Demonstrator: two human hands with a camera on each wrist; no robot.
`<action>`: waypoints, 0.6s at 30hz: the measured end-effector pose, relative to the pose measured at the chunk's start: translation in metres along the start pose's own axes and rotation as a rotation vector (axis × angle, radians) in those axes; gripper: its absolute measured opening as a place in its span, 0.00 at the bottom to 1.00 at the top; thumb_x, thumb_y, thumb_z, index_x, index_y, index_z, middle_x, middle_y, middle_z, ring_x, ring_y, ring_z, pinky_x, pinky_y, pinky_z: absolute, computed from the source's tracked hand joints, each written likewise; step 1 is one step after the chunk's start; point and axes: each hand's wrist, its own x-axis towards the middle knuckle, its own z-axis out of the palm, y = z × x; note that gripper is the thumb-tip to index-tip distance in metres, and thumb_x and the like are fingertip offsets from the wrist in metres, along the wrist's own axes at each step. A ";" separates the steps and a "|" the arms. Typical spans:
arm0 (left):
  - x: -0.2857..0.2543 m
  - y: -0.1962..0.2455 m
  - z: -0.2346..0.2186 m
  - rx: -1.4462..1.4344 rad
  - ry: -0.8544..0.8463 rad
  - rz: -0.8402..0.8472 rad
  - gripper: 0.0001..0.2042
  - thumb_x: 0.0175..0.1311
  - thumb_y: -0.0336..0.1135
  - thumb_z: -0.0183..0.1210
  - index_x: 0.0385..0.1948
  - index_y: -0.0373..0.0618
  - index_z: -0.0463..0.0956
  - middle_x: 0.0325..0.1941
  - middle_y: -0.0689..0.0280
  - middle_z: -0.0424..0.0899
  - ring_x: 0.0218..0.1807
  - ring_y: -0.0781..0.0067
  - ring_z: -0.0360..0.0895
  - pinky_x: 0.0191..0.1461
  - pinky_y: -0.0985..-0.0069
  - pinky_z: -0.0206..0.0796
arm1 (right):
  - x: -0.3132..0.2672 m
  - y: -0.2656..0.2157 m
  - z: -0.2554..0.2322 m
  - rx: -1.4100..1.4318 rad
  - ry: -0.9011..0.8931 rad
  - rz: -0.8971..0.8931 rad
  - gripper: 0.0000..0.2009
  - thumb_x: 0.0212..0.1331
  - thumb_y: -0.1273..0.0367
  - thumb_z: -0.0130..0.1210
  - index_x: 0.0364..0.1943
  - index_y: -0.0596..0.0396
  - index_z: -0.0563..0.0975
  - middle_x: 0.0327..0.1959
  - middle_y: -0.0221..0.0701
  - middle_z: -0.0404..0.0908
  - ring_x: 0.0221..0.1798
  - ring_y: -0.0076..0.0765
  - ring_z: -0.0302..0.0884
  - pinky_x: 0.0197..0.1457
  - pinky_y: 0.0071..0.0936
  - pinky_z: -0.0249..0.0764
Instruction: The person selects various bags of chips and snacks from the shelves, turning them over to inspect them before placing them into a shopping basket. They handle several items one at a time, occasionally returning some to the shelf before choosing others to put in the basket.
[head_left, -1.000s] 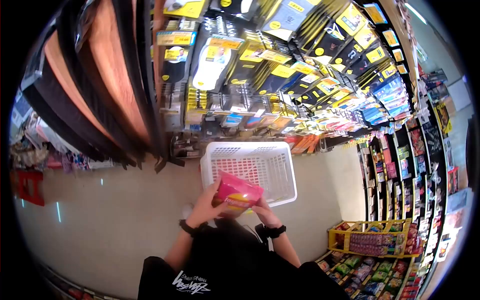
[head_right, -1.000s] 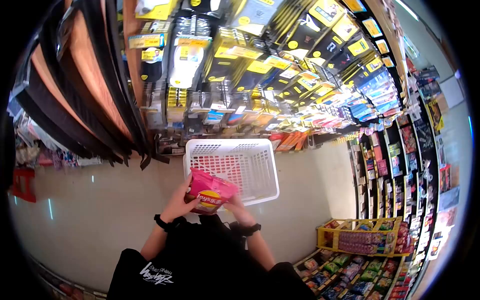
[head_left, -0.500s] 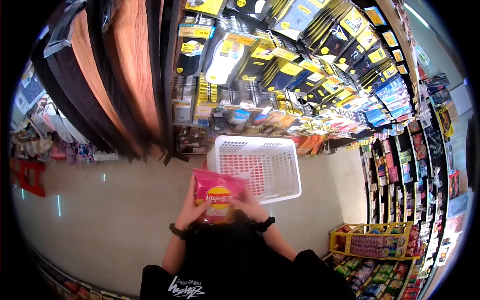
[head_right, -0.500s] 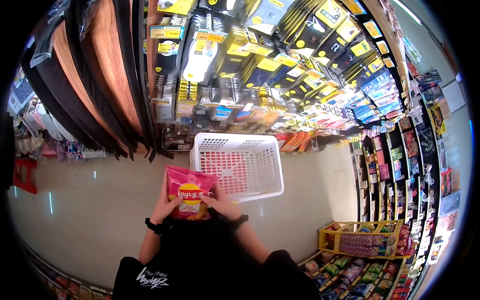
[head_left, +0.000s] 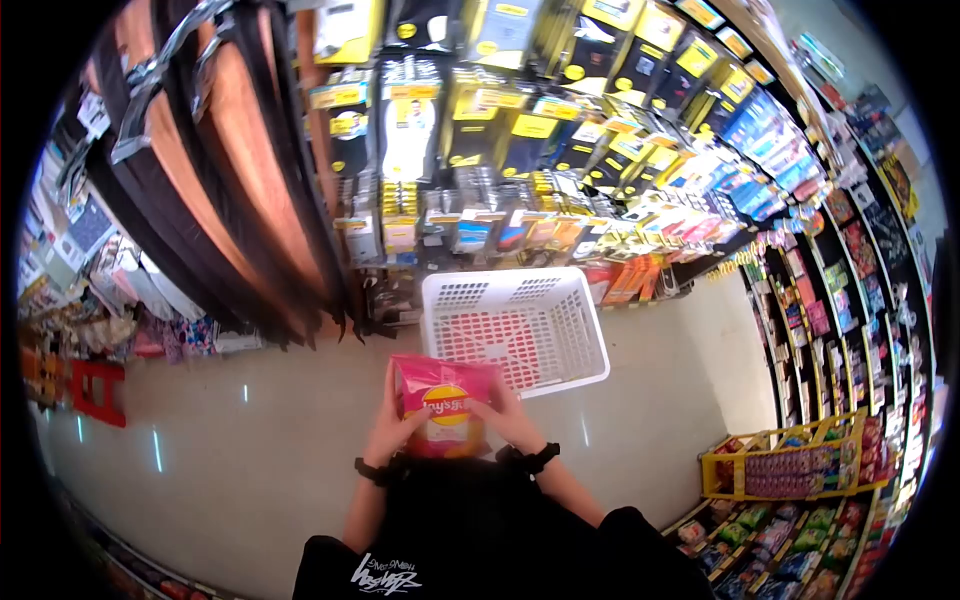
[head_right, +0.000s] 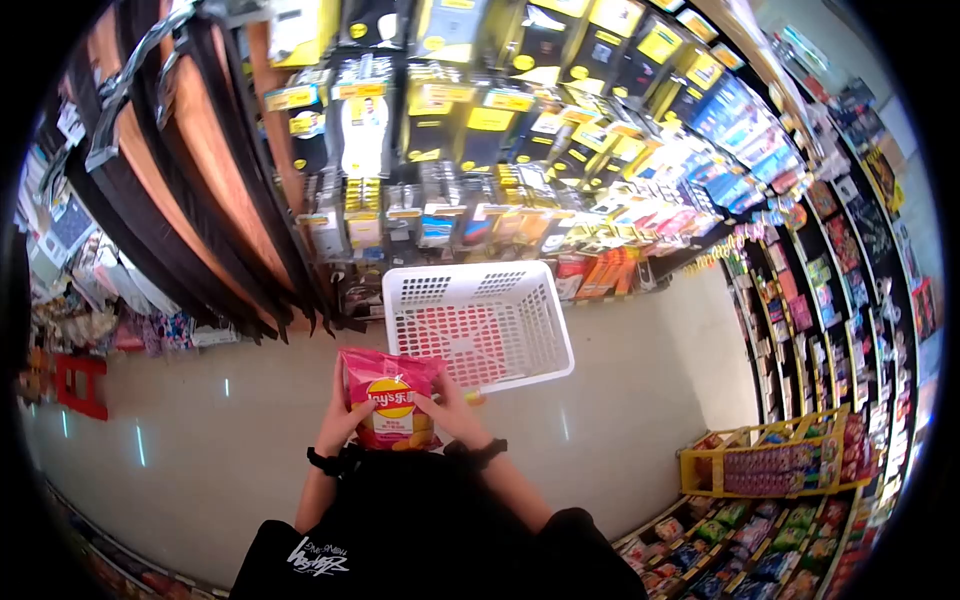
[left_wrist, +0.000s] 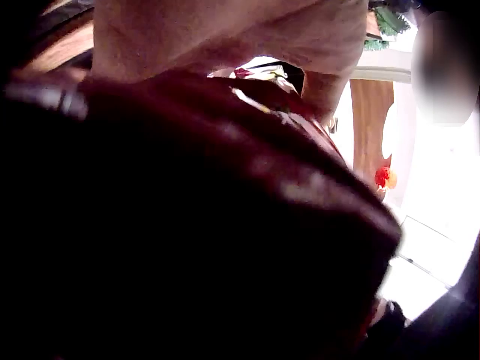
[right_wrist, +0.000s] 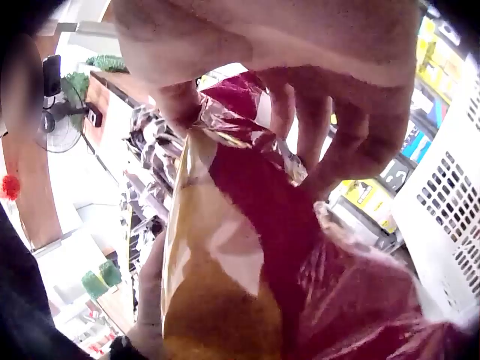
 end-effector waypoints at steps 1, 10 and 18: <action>-0.001 -0.002 0.009 -0.029 -0.022 -0.010 0.41 0.55 0.26 0.58 0.66 0.48 0.36 0.61 0.57 0.60 0.59 0.67 0.62 0.60 0.70 0.59 | -0.009 -0.002 -0.007 0.011 0.019 -0.013 0.32 0.54 0.64 0.57 0.60 0.61 0.56 0.52 0.41 0.68 0.54 0.35 0.67 0.50 0.26 0.68; -0.036 -0.033 0.051 0.189 -0.380 -0.343 0.37 0.51 0.31 0.63 0.62 0.42 0.50 0.54 0.60 0.68 0.47 0.71 0.72 0.45 0.74 0.70 | -0.096 -0.030 -0.034 0.375 0.235 -0.141 0.23 0.58 0.73 0.50 0.58 0.60 0.59 0.53 0.34 0.68 0.55 0.29 0.66 0.56 0.26 0.65; -0.069 -0.043 0.060 0.360 -0.472 -0.266 0.36 0.49 0.31 0.65 0.61 0.40 0.54 0.54 0.59 0.68 0.54 0.69 0.68 0.58 0.74 0.61 | -0.162 -0.006 -0.042 0.469 0.326 -0.116 0.22 0.60 0.72 0.47 0.59 0.58 0.60 0.53 0.31 0.68 0.56 0.27 0.63 0.60 0.25 0.59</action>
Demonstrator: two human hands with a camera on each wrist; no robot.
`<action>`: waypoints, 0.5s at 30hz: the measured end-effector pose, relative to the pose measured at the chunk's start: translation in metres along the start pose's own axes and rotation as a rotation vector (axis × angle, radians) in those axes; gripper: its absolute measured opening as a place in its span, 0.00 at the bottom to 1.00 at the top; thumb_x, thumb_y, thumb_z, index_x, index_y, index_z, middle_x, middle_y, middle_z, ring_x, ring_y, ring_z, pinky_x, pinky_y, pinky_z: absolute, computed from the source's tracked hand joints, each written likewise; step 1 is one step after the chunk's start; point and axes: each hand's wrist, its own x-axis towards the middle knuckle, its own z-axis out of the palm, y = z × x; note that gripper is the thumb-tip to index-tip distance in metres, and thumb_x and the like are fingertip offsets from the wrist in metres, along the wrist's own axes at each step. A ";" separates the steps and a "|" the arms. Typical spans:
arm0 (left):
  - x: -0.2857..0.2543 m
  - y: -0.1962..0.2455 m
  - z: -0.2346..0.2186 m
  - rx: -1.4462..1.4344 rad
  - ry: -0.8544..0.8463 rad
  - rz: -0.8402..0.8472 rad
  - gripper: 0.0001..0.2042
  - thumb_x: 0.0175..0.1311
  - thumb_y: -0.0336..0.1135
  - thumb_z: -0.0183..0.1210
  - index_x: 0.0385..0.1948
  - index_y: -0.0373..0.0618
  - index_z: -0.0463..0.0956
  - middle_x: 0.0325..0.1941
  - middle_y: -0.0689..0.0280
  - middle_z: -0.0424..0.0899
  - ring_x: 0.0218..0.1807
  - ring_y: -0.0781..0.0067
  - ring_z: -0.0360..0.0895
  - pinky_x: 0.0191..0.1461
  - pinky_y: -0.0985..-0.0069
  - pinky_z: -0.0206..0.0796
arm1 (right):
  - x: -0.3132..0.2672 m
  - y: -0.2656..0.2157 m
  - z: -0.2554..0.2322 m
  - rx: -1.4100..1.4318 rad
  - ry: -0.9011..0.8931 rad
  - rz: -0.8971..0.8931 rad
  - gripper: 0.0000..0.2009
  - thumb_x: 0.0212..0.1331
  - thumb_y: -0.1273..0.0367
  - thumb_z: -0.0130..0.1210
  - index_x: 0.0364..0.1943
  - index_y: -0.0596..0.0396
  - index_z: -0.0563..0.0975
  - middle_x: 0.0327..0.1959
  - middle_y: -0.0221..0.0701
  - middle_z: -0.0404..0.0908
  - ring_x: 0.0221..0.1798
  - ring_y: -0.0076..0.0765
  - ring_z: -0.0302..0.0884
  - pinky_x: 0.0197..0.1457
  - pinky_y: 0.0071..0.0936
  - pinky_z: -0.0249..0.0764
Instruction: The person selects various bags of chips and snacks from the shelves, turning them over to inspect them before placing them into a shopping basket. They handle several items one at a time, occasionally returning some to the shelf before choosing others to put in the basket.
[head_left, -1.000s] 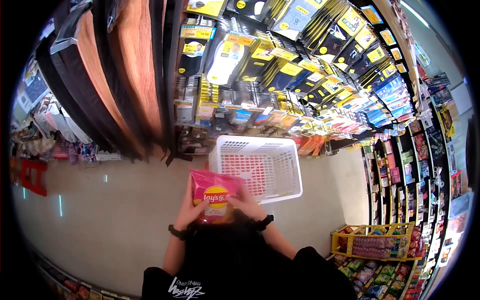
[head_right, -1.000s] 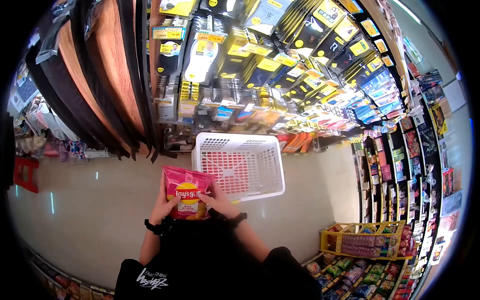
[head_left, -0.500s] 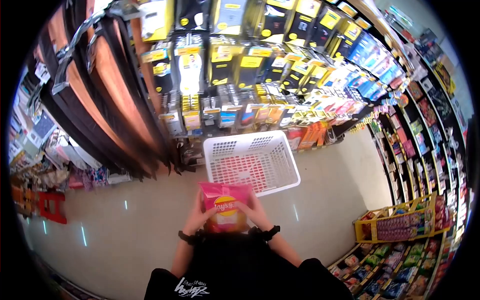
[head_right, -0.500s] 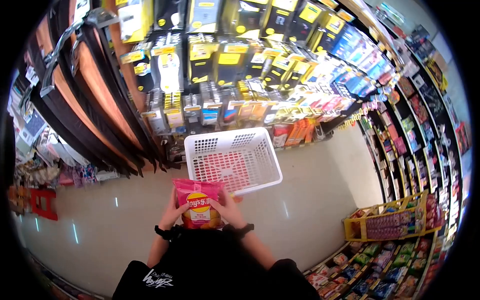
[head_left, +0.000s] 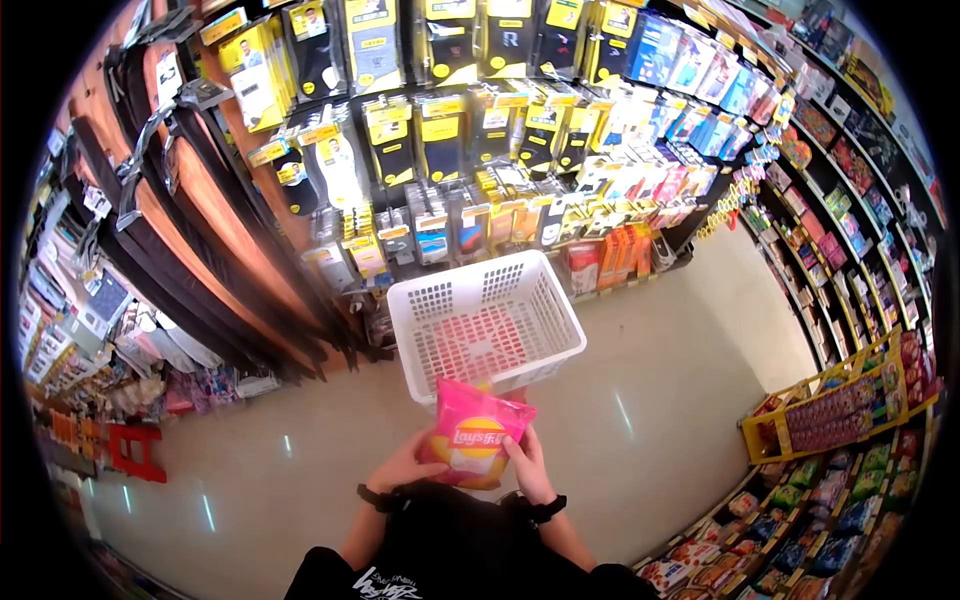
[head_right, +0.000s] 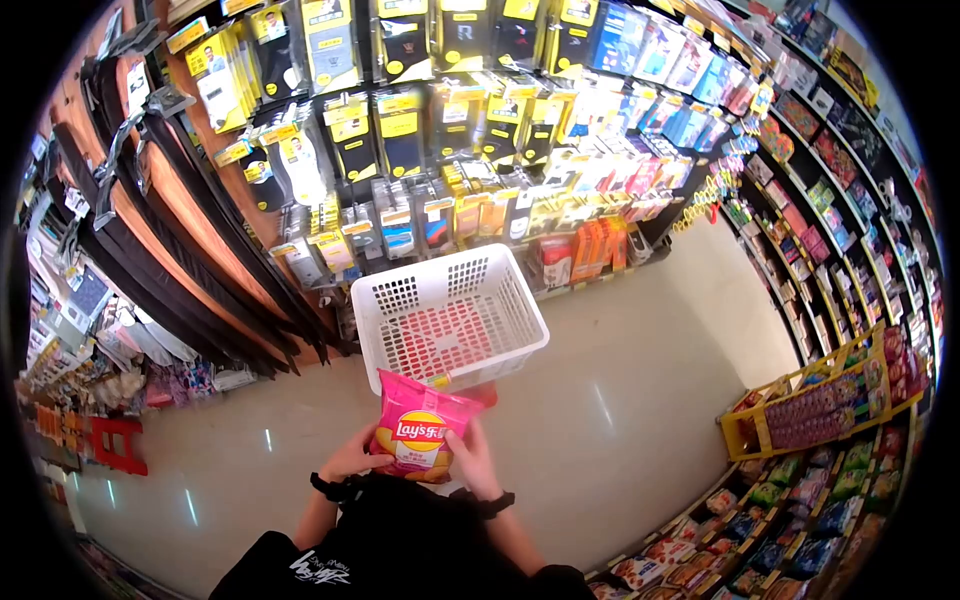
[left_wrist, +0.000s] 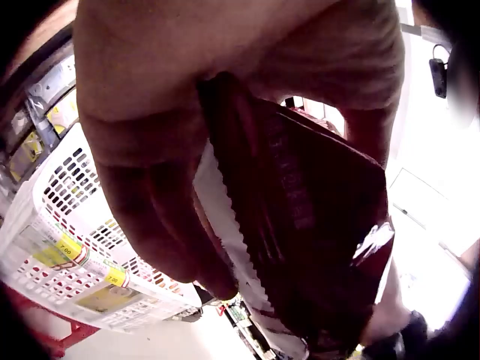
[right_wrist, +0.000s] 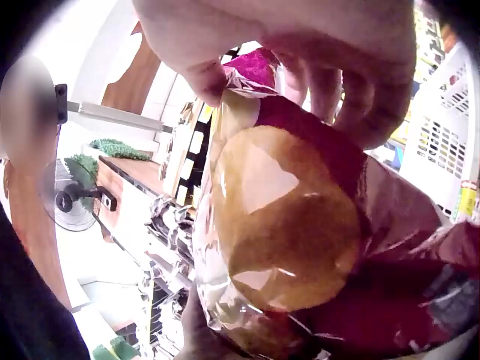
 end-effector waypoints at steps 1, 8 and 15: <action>-0.002 -0.001 0.002 0.001 -0.002 -0.037 0.36 0.49 0.32 0.65 0.60 0.39 0.55 0.55 0.59 0.67 0.54 0.69 0.68 0.58 0.74 0.61 | -0.005 0.001 -0.003 0.005 0.002 0.023 0.22 0.61 0.72 0.47 0.59 0.58 0.60 0.53 0.31 0.68 0.56 0.27 0.63 0.60 0.25 0.59; 0.020 0.044 0.025 -0.007 -0.200 -0.096 0.42 0.44 0.32 0.67 0.63 0.41 0.50 0.54 0.59 0.68 0.55 0.70 0.66 0.57 0.73 0.63 | -0.015 -0.031 0.002 0.103 0.069 -0.068 0.21 0.62 0.70 0.46 0.58 0.58 0.60 0.52 0.31 0.69 0.54 0.26 0.65 0.57 0.24 0.62; 0.041 0.069 0.014 -0.016 -0.284 -0.027 0.43 0.42 0.29 0.68 0.62 0.44 0.49 0.55 0.61 0.67 0.55 0.70 0.65 0.56 0.73 0.64 | 0.000 -0.026 0.001 0.003 0.177 -0.086 0.21 0.60 0.70 0.49 0.57 0.60 0.60 0.54 0.36 0.66 0.57 0.31 0.63 0.59 0.28 0.62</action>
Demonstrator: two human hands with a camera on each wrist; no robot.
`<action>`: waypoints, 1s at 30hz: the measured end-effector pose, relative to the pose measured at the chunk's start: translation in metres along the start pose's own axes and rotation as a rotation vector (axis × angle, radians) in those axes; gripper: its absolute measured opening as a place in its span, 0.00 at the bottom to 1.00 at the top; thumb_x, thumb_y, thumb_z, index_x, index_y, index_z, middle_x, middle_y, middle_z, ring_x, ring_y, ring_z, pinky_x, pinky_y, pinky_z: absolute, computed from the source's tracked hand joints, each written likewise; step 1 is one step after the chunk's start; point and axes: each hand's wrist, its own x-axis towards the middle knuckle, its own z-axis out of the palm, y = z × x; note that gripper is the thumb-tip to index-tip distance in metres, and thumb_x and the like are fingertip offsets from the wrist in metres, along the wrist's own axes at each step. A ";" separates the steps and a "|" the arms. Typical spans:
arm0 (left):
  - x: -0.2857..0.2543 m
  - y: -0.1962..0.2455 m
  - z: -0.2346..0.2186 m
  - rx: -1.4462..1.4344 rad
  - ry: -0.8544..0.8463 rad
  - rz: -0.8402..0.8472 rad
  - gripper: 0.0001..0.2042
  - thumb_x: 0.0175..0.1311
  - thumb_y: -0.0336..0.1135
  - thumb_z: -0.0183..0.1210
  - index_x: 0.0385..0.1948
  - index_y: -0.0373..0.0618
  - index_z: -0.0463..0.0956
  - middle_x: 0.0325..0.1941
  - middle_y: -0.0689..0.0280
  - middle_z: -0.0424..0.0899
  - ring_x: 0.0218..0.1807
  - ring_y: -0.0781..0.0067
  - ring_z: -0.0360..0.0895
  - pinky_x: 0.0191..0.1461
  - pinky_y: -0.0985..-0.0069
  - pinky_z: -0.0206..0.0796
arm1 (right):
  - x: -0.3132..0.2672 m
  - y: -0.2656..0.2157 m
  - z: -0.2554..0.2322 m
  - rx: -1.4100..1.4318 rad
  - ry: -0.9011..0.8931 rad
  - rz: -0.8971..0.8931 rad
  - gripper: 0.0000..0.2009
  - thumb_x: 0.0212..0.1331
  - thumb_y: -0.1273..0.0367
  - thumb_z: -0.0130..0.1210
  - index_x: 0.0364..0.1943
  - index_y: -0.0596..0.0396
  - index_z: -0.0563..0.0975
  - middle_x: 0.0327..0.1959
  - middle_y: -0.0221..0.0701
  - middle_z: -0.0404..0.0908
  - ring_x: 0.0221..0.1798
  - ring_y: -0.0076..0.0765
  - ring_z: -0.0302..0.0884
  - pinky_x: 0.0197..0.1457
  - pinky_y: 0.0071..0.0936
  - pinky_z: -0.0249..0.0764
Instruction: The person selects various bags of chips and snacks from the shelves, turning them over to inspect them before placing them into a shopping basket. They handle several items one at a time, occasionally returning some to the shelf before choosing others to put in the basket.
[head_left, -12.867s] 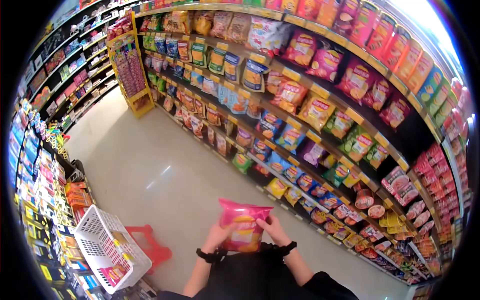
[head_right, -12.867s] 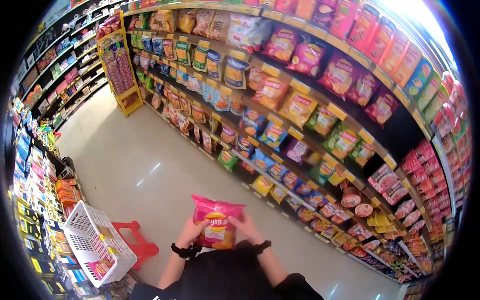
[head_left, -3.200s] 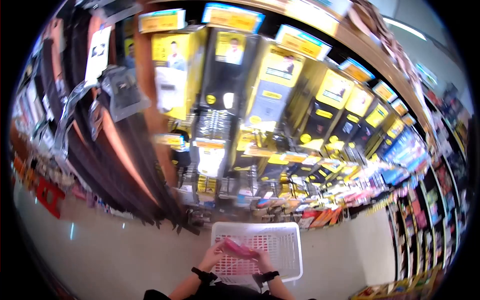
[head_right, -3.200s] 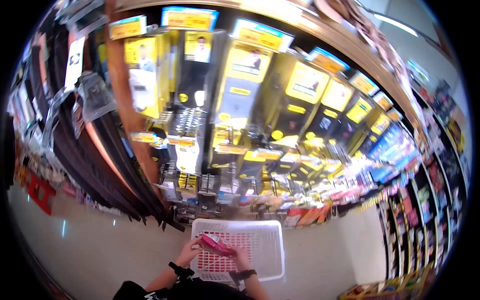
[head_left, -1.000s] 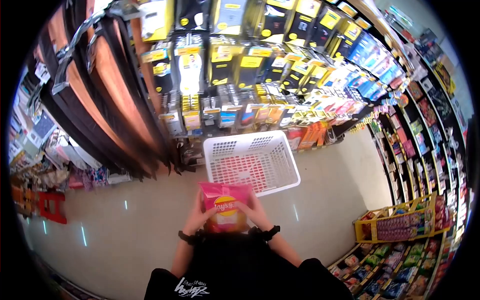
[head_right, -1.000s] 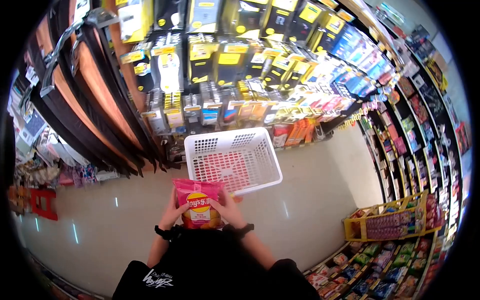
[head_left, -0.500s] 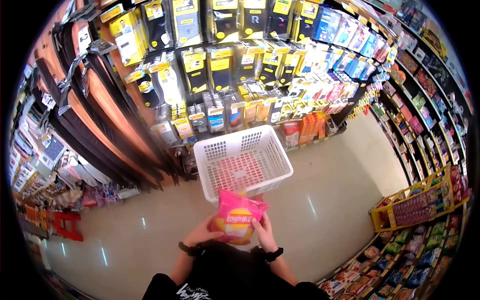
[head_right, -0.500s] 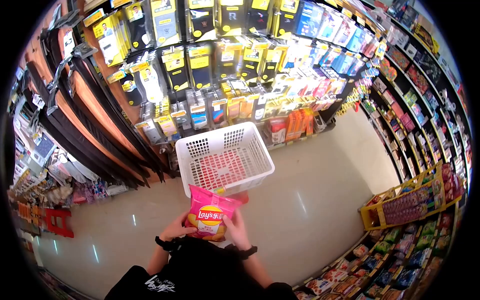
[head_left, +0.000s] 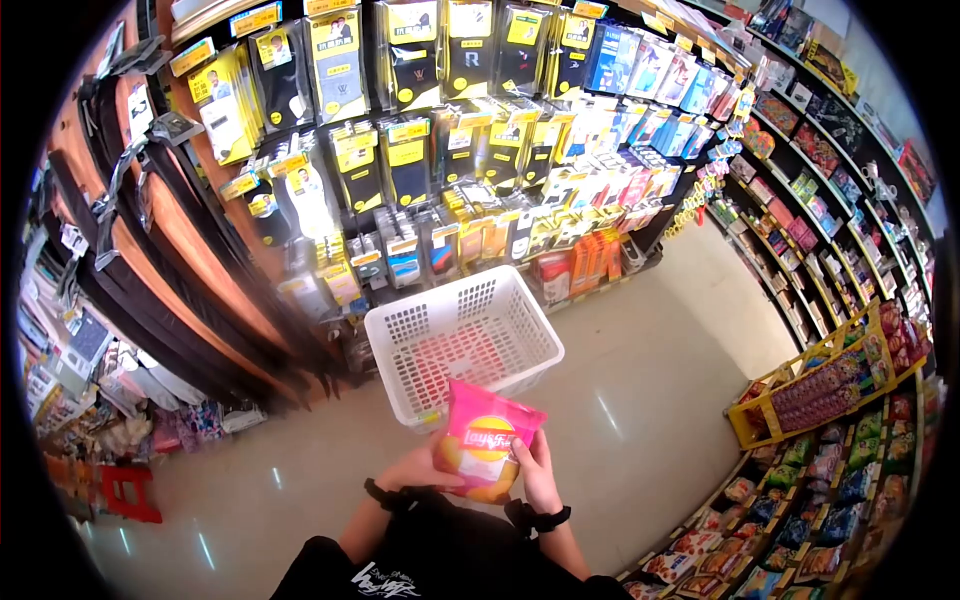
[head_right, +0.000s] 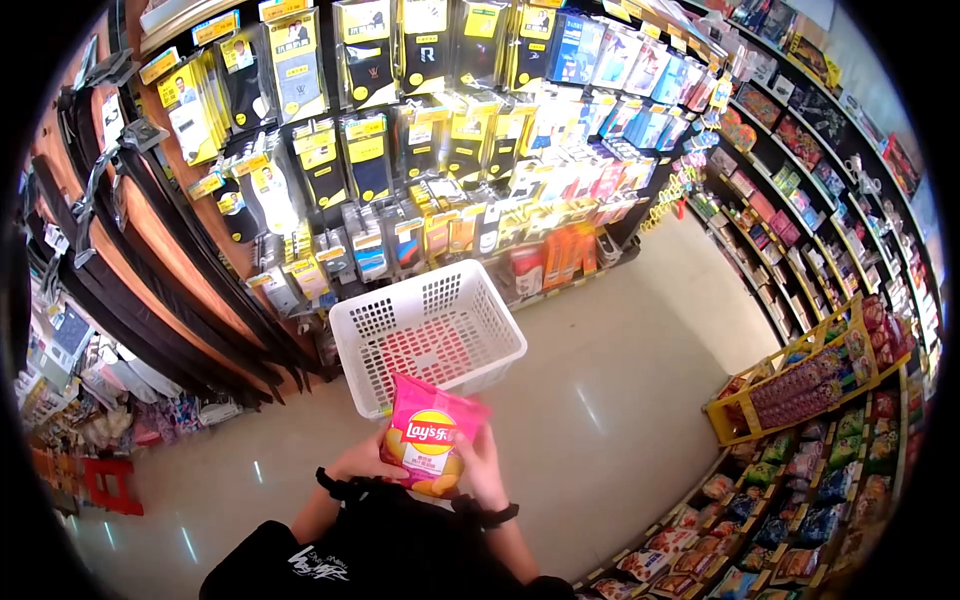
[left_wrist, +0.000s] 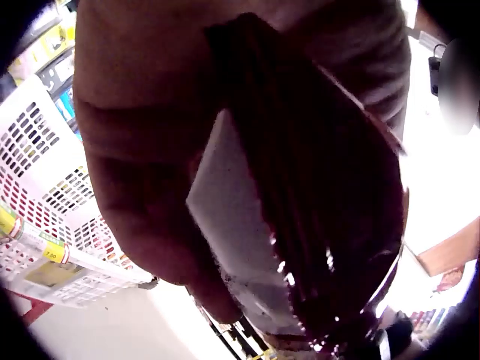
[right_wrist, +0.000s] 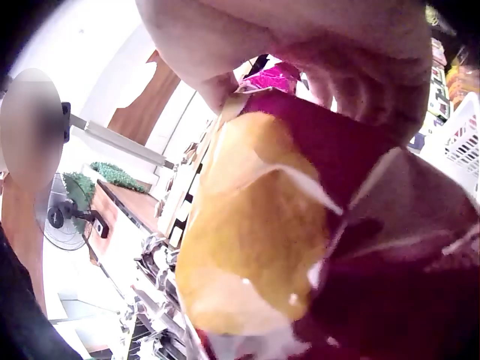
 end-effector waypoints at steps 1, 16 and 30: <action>0.002 0.000 -0.006 -0.004 -0.007 0.005 0.43 0.42 0.29 0.68 0.62 0.44 0.49 0.55 0.61 0.67 0.55 0.70 0.65 0.56 0.73 0.64 | 0.003 0.004 0.002 -0.022 0.024 -0.005 0.22 0.60 0.70 0.49 0.58 0.60 0.59 0.55 0.36 0.66 0.58 0.31 0.63 0.60 0.28 0.61; -0.004 -0.065 -0.149 -0.364 -0.058 -0.162 0.37 0.46 0.30 0.67 0.59 0.39 0.54 0.55 0.65 0.68 0.55 0.75 0.65 0.60 0.74 0.58 | 0.072 0.039 0.124 -0.154 0.096 0.140 0.20 0.59 0.73 0.48 0.56 0.60 0.60 0.52 0.35 0.68 0.53 0.30 0.66 0.56 0.28 0.65; -0.011 -0.029 -0.203 -0.288 -0.120 -0.054 0.36 0.48 0.29 0.65 0.60 0.39 0.53 0.55 0.66 0.68 0.55 0.76 0.63 0.60 0.75 0.57 | 0.094 0.031 0.182 -0.262 0.027 0.036 0.20 0.59 0.72 0.49 0.54 0.62 0.61 0.51 0.37 0.68 0.53 0.31 0.66 0.56 0.26 0.63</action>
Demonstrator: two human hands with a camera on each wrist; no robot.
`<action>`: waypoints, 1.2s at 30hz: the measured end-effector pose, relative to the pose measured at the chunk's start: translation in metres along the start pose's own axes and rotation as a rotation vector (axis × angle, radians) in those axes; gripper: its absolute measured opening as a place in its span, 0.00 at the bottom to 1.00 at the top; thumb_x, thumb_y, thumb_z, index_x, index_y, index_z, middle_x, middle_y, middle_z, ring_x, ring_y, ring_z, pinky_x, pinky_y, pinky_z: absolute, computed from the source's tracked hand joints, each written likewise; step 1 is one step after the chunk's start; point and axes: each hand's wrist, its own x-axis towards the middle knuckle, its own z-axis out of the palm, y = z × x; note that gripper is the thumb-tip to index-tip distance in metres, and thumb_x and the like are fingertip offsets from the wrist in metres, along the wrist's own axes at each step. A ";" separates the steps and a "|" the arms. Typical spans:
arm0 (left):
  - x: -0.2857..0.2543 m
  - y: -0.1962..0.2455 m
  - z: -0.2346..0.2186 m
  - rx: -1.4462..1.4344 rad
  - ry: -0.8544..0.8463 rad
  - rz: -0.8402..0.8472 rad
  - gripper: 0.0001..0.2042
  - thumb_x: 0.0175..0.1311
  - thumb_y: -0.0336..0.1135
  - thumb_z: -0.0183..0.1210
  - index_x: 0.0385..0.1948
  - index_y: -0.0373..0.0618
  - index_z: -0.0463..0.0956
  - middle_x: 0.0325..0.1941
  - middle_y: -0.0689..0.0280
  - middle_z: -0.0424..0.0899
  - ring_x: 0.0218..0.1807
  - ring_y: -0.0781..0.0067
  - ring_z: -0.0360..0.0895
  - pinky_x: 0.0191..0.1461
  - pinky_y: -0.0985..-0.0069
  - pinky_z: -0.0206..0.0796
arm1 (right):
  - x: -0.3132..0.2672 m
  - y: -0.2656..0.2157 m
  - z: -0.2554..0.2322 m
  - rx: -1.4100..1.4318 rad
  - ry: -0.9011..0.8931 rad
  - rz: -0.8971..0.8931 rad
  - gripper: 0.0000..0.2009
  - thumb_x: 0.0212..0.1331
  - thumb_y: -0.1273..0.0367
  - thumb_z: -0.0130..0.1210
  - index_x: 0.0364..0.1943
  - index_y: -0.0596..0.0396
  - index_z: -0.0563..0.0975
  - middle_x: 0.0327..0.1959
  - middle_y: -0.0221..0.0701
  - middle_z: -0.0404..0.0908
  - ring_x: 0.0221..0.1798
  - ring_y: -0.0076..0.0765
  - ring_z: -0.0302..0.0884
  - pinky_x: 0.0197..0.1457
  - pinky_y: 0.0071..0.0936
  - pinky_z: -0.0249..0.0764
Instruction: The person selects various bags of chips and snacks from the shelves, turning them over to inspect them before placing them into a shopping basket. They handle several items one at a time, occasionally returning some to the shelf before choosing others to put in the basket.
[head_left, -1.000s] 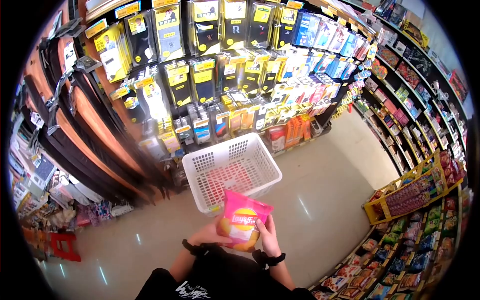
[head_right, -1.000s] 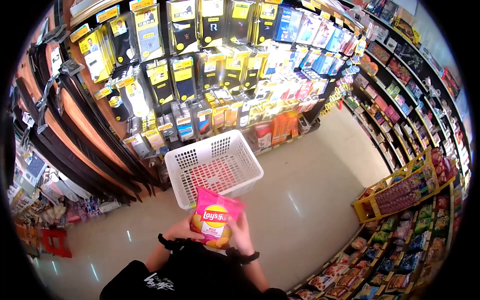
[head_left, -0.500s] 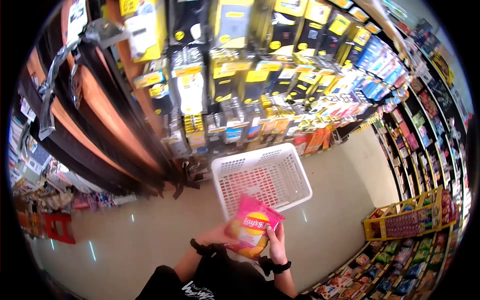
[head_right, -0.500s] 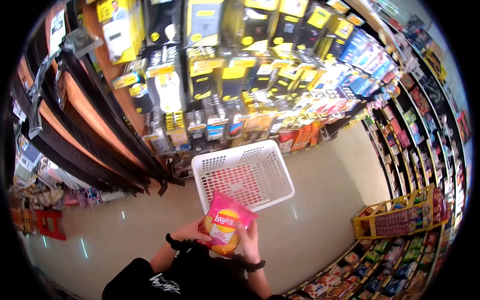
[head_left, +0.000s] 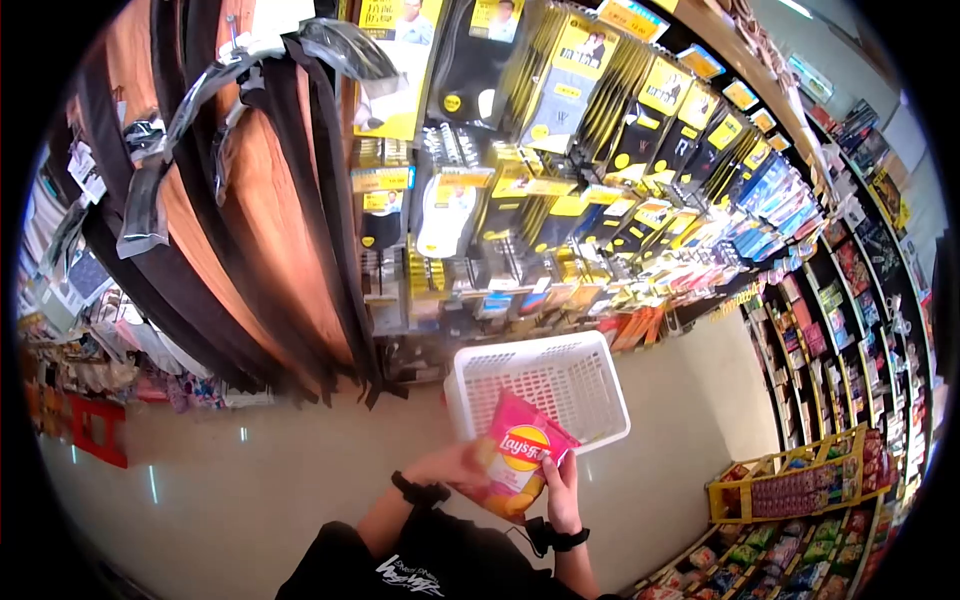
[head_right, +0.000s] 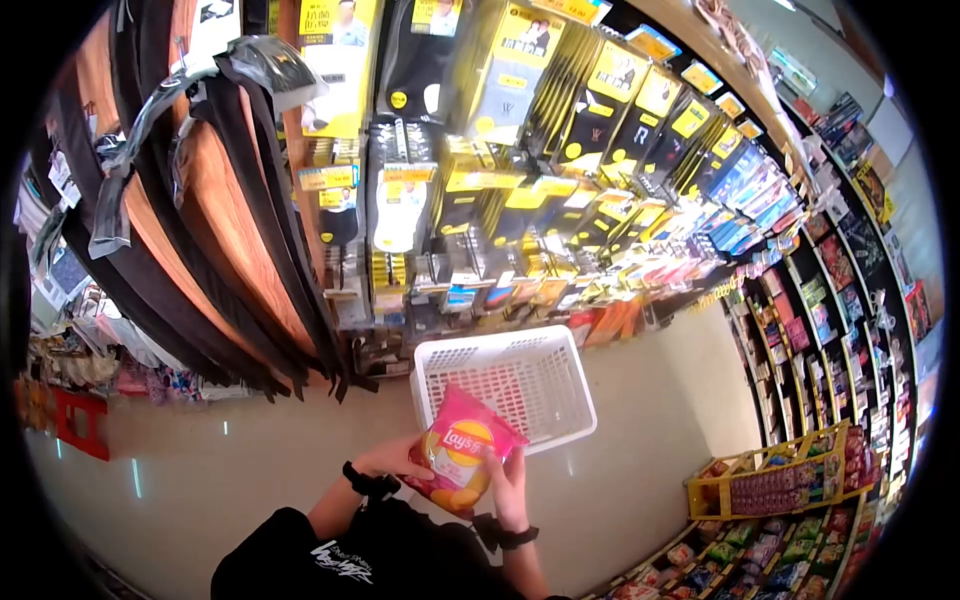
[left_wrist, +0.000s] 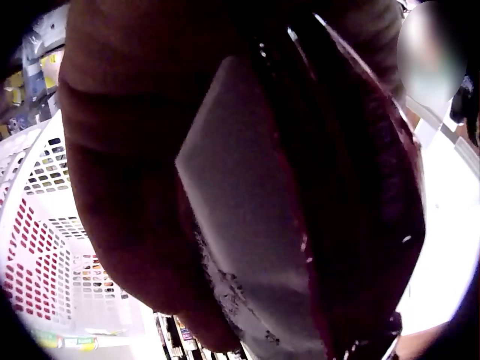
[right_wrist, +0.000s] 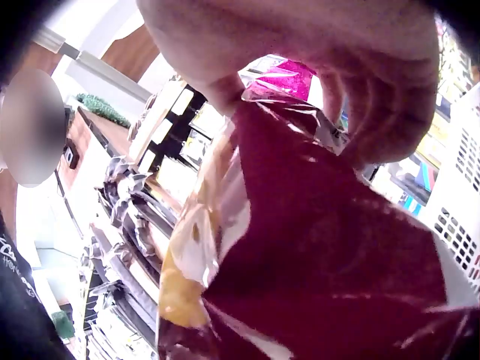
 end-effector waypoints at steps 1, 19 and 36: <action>0.004 -0.009 0.000 0.041 0.002 0.133 0.34 0.50 0.31 0.64 0.59 0.48 0.54 0.40 0.65 0.73 0.31 0.80 0.73 0.28 0.85 0.67 | -0.001 0.000 0.000 0.006 0.008 0.003 0.20 0.59 0.72 0.49 0.54 0.63 0.61 0.51 0.37 0.69 0.53 0.31 0.66 0.56 0.26 0.64; -0.036 0.032 0.026 0.122 0.111 0.141 0.35 0.46 0.28 0.66 0.58 0.40 0.56 0.55 0.65 0.69 0.55 0.74 0.65 0.60 0.74 0.58 | -0.022 -0.011 0.013 0.202 -0.073 0.008 0.20 0.60 0.73 0.48 0.55 0.59 0.59 0.52 0.37 0.68 0.54 0.32 0.66 0.56 0.29 0.66; -0.081 -0.010 0.047 0.131 0.292 0.098 0.34 0.45 0.29 0.67 0.55 0.40 0.59 0.51 0.65 0.71 0.52 0.75 0.68 0.58 0.73 0.60 | -0.043 0.019 -0.003 0.111 -0.283 -0.045 0.21 0.59 0.72 0.50 0.56 0.58 0.60 0.51 0.31 0.69 0.53 0.26 0.66 0.55 0.25 0.65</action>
